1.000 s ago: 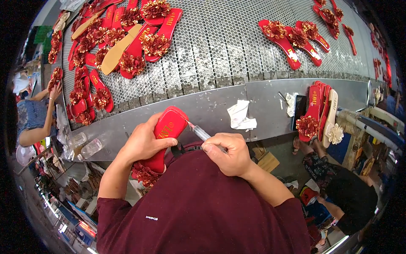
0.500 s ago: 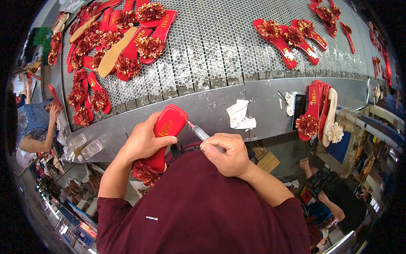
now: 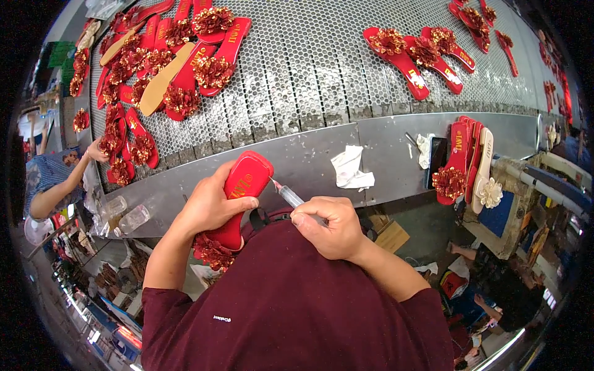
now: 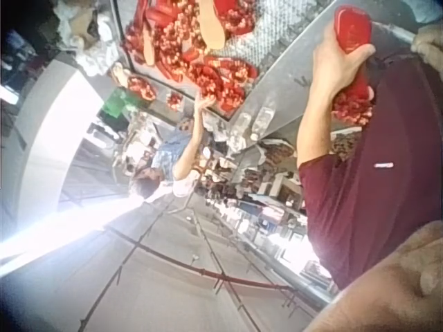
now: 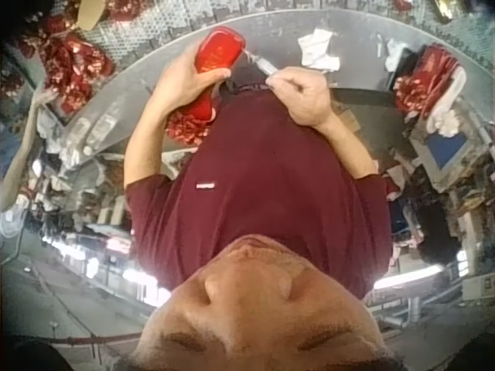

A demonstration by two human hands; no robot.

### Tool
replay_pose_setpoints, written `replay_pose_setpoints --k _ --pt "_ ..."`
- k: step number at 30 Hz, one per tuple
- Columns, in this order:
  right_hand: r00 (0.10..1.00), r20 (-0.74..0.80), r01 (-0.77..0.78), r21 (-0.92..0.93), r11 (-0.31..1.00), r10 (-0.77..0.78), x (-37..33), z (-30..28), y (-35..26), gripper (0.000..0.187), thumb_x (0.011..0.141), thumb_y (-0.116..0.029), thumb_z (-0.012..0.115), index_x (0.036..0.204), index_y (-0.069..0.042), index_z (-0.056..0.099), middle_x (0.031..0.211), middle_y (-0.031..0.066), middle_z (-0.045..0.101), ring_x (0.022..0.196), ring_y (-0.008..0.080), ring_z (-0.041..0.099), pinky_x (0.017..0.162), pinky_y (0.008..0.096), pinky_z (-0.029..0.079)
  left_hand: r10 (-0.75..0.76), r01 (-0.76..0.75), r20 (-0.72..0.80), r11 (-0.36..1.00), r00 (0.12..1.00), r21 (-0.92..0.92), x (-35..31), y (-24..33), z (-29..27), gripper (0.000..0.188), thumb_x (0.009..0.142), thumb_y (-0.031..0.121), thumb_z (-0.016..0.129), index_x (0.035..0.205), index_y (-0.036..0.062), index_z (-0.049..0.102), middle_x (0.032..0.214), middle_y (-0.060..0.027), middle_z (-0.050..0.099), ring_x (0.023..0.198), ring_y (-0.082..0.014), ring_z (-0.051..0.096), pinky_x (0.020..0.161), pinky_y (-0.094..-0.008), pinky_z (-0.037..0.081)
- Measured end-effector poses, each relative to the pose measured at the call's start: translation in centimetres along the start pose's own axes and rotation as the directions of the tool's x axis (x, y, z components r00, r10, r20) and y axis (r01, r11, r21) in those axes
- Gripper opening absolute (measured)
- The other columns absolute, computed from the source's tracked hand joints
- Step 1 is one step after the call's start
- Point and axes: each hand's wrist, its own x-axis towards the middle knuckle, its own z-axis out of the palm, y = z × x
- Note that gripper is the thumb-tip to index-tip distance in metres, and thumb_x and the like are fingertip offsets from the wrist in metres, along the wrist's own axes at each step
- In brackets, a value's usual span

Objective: Apply glue and clean sandals at a conveyor belt assembly line station.

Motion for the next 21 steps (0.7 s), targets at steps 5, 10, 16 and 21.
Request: replay_pose_setpoints --k 5,10,16,21 --pt "1.000 -0.004 0.012 -0.002 1.000 -0.012 -0.2 -0.5 0.1 0.009 0.083 -0.007 0.064 0.082 0.002 0.066 0.072 0.0112 0.065 0.061 0.0172 0.061 0.057 0.0290 0.047 0.000 0.000 0.000 1.000 1.000 -0.002 0.2 0.3 0.3 0.077 0.072 0.040 0.077 0.133 0.0045 0.044 0.101 -0.0231 0.066 0.094 -0.0379 0.065 0.082 -0.0418 0.050" --pt "1.000 -0.021 0.011 0.009 1.000 -0.011 -0.3 -1.3 0.2 0.009 0.084 -0.007 0.063 0.083 0.002 0.066 0.073 0.0109 0.066 0.062 0.0170 0.061 0.057 0.0287 0.047 0.018 -0.018 0.008 1.000 1.000 0.002 0.4 0.8 0.7 0.078 0.072 0.040 0.077 0.133 0.0043 0.044 0.101 -0.0224 0.066 0.095 -0.0370 0.065 0.082 -0.0409 0.050" --pt "0.999 -0.039 0.010 0.032 0.999 -0.009 -0.4 -2.0 0.3 0.009 0.084 -0.006 0.062 0.084 0.002 0.065 0.073 0.0108 0.066 0.063 0.0166 0.062 0.057 0.0283 0.047 0.019 -0.018 0.054 1.000 0.998 -0.012 0.6 1.5 1.0 0.078 0.072 0.039 0.078 0.132 0.0040 0.045 0.100 -0.0218 0.067 0.093 -0.0359 0.066 0.082 -0.0399 0.051" --pt "0.999 -0.036 0.001 0.053 0.999 0.001 -0.6 -2.6 0.5 0.009 0.084 -0.005 0.062 0.084 0.003 0.065 0.074 0.0111 0.066 0.063 0.0166 0.062 0.057 0.0283 0.047 0.031 -0.030 0.059 0.999 0.998 -0.017 0.9 1.9 1.3 0.078 0.072 0.040 0.078 0.132 0.0031 0.045 0.098 -0.0219 0.067 0.092 -0.0359 0.066 0.081 -0.0398 0.051"
